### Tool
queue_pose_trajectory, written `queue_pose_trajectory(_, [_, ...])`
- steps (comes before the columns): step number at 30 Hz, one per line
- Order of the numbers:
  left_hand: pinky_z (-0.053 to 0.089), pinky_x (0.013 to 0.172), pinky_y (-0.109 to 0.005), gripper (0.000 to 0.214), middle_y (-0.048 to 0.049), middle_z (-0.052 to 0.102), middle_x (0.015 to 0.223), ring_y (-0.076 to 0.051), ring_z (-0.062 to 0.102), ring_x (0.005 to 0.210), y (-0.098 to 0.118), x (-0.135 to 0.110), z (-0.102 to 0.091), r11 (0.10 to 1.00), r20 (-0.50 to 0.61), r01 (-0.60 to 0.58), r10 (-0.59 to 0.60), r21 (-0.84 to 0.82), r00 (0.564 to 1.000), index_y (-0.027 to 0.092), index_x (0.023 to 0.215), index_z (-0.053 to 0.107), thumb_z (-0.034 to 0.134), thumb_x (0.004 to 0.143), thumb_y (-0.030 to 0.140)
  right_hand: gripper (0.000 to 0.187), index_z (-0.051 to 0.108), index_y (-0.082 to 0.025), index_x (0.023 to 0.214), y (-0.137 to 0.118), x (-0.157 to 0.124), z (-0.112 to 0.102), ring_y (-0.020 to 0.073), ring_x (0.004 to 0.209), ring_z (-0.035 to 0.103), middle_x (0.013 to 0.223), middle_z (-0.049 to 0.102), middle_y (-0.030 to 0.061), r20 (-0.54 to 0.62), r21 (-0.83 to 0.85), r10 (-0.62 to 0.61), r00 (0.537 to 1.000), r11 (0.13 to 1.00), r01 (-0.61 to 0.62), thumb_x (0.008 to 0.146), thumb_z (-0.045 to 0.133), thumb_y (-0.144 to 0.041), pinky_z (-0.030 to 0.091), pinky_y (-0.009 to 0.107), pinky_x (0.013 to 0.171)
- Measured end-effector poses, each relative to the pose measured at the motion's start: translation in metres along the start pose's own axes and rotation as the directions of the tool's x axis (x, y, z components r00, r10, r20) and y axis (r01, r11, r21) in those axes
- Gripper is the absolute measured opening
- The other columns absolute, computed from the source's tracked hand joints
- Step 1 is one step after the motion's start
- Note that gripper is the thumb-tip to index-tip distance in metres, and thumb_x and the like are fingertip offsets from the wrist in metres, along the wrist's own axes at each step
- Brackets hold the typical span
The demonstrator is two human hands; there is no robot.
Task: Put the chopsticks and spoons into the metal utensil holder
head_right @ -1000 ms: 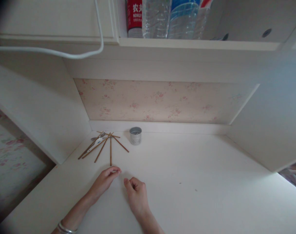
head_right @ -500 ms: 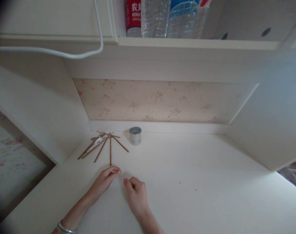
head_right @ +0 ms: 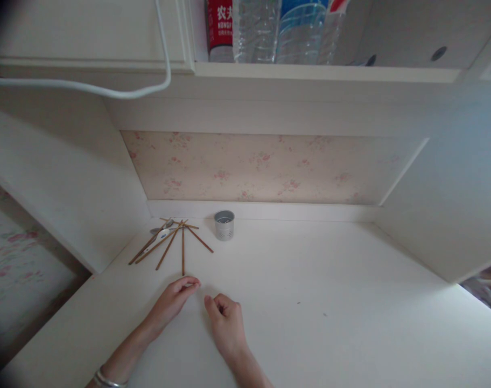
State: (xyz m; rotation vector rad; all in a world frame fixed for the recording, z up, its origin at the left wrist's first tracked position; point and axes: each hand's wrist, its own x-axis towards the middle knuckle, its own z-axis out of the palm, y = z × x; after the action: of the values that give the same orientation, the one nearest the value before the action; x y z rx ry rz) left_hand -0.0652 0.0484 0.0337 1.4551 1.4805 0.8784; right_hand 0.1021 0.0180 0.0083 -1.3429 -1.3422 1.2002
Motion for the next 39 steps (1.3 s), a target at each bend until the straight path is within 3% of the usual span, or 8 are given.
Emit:
queue_pose_trajectory(22, [0.044, 0.089, -0.030, 0.034, -0.0054, 0.073, 0.095, -0.023, 0.064, 0.096, -0.005, 0.000, 0.002, 0.999, -0.008, -0.025, 0.025, 0.026, 1.000, 0.018, 0.089, 0.070, 0.054, 0.081, 0.046, 0.045, 0.036, -0.022, 0.054, -0.002, -0.001, -0.001, 0.0105, 0.053, 0.026, 0.055, 0.027, -0.0063, 0.008, 0.004, 0.009, 1.000, 1.000, -0.009, 0.084, 0.051, -0.051, 0.020, 0.025, 0.050])
queue_pose_trajectory(28, [0.048, 0.084, -0.031, 0.039, -0.0064, 0.073, 0.093, -0.023, 0.066, 0.091, -0.012, 0.011, -0.009, 1.000, -0.190, 0.013, -0.012, 0.004, 0.982, 0.017, 0.091, 0.070, 0.057, 0.078, 0.051, 0.045, 0.035, -0.022, 0.054, -0.002, -0.002, -0.005, 0.0107, 0.053, 0.027, 0.053, 0.028, -0.0061, -0.009, -0.004, 0.003, 1.000, 1.000, -0.003, 0.085, 0.049, -0.051, 0.020, 0.026, 0.050])
queue_pose_trajectory(31, [0.048, 0.084, -0.032, 0.037, -0.0069, 0.072, 0.093, -0.023, 0.065, 0.091, -0.014, 0.026, -0.021, 0.990, -0.226, -0.049, 0.078, 0.133, 0.971, 0.017, 0.094, 0.068, 0.053, 0.082, 0.049, 0.045, 0.036, -0.022, 0.054, -0.002, -0.002, -0.007, 0.0107, 0.053, 0.028, 0.053, 0.029, -0.0060, -0.017, -0.015, -0.001, 1.000, 1.000, 0.000, 0.086, 0.048, -0.052, 0.020, 0.026, 0.050])
queue_pose_trajectory(33, [0.048, 0.085, -0.032, 0.033, -0.0072, 0.069, 0.095, -0.021, 0.064, 0.087, -0.016, 0.033, -0.027, 0.941, -0.188, -0.123, 0.189, 0.315, 0.964, 0.017, 0.098, 0.066, 0.048, 0.087, 0.043, 0.045, 0.036, -0.022, 0.054, -0.002, -0.001, -0.006, 0.0105, 0.053, 0.028, 0.053, 0.028, -0.0060, -0.015, -0.033, -0.012, 1.000, 0.999, 0.012, 0.085, 0.048, -0.052, 0.020, 0.026, 0.050])
queue_pose_trajectory(35, [0.047, 0.086, -0.033, 0.030, -0.0082, 0.066, 0.102, -0.020, 0.063, 0.087, -0.019, 0.037, -0.029, 0.837, -0.098, -0.195, 0.282, 0.512, 0.954, 0.018, 0.104, 0.064, 0.045, 0.090, 0.036, 0.045, 0.036, -0.021, 0.053, -0.002, 0.000, -0.006, 0.0104, 0.053, 0.028, 0.054, 0.027, -0.0060, -0.012, -0.053, -0.026, 1.000, 0.998, 0.025, 0.085, 0.048, -0.051, 0.020, 0.026, 0.050])
queue_pose_trajectory(39, [0.045, 0.092, -0.034, 0.029, -0.0088, 0.061, 0.111, -0.021, 0.060, 0.100, -0.030, 0.038, -0.025, 0.610, 0.067, -0.276, 0.342, 0.743, 0.937, 0.020, 0.112, 0.061, 0.038, 0.095, 0.026, 0.045, 0.036, -0.021, 0.053, -0.001, 0.001, -0.005, 0.0104, 0.054, 0.027, 0.054, 0.027, -0.0057, -0.012, -0.072, -0.040, 0.999, 0.997, 0.039, 0.086, 0.048, -0.050, 0.020, 0.026, 0.050])
